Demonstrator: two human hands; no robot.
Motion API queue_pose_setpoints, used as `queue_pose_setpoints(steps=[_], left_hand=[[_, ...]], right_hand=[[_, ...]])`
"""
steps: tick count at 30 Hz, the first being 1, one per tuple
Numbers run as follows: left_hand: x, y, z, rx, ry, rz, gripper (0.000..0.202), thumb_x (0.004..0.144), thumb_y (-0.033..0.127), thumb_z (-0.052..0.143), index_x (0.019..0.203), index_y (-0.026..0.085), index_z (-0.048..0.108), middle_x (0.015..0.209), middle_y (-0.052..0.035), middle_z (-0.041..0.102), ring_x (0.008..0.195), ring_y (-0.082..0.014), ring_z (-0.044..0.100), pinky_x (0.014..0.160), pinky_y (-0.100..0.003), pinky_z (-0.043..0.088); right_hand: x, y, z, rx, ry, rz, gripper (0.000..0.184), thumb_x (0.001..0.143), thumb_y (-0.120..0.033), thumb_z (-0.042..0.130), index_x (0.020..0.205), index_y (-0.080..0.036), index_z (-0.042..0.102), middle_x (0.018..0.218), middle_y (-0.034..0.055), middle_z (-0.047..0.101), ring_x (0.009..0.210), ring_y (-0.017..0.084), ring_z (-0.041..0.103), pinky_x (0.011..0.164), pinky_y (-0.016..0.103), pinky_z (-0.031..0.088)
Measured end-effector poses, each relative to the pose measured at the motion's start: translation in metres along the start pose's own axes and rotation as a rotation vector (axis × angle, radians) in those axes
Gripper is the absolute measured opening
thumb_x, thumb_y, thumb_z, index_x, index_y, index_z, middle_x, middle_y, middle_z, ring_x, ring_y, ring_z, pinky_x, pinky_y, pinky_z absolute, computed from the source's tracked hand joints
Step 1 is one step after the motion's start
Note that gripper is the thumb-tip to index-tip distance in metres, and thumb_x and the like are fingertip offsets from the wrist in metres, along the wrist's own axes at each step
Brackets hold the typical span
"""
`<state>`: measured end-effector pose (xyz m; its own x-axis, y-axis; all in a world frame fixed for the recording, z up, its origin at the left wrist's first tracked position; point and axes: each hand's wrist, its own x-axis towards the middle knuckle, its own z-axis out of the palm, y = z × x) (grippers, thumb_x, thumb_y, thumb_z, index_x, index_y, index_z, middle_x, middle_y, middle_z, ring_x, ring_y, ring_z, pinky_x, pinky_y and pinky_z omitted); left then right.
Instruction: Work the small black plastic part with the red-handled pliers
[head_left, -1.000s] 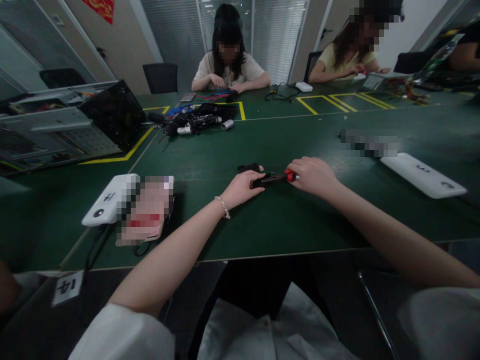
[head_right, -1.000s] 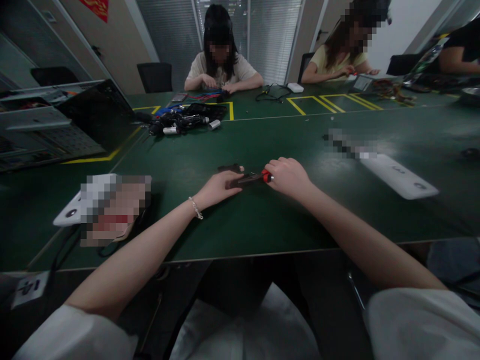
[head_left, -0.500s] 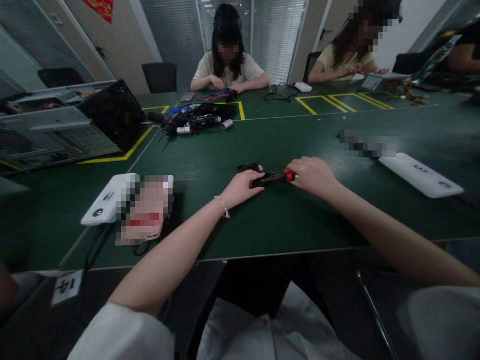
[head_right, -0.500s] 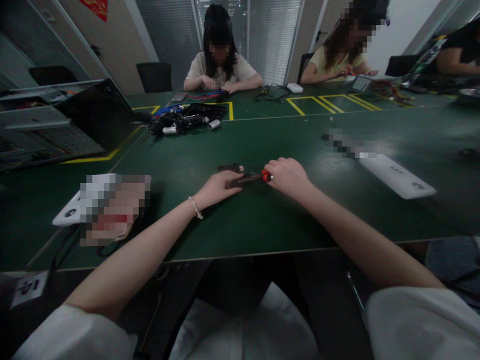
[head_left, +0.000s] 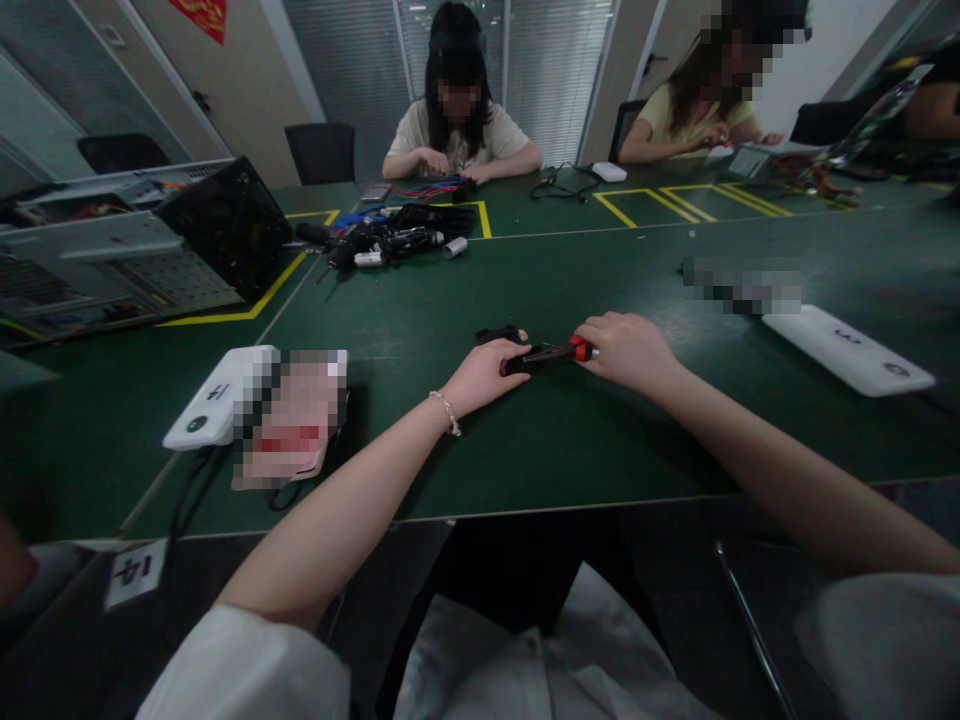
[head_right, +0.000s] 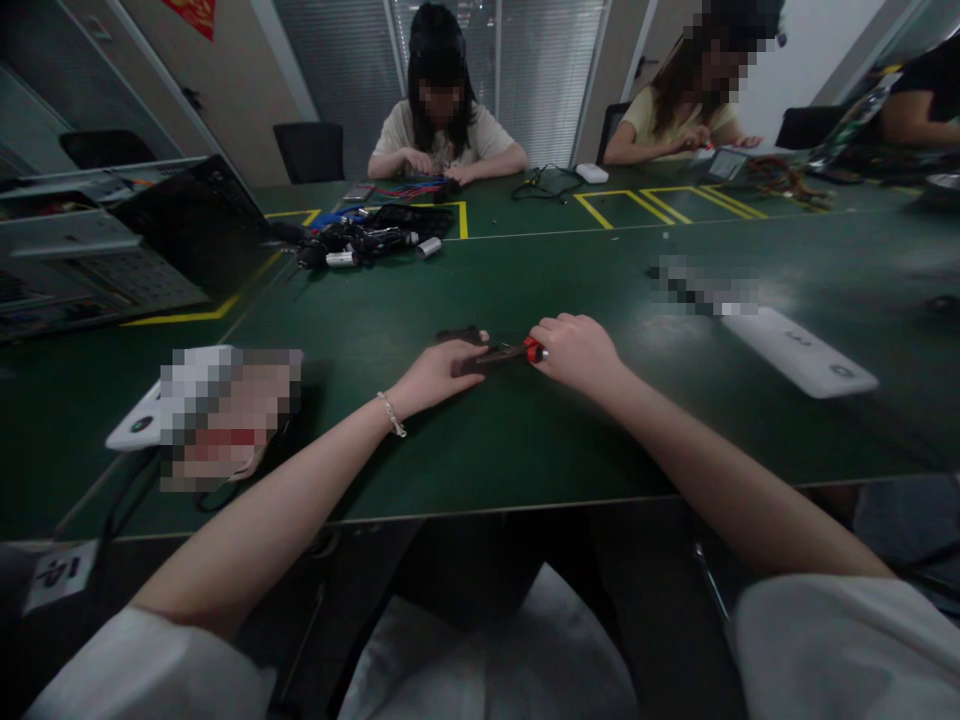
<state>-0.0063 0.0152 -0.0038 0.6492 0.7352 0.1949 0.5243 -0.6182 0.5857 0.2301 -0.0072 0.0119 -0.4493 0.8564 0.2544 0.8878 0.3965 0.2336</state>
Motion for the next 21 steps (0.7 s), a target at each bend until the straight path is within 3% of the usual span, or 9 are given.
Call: queue_pose_setpoints(steps=[21], left_hand=[[-0.0001,0.0019,-0.0007,0.003,-0.002,-0.015,0.040,0.080,0.019,0.065,0.119,0.014,0.058,0.117,-0.0086,0.063,0.105,-0.0188,0.060,0.094,-0.035,0.046]], right_hand=[[-0.0005,0.0004,0.0015,-0.019,-0.018,-0.012,0.020,0.080,-0.028,0.050,0.087,-0.015,0.064,0.086,0.0088,0.065,0.074,0.020,0.055,0.061,0.030,0.036]])
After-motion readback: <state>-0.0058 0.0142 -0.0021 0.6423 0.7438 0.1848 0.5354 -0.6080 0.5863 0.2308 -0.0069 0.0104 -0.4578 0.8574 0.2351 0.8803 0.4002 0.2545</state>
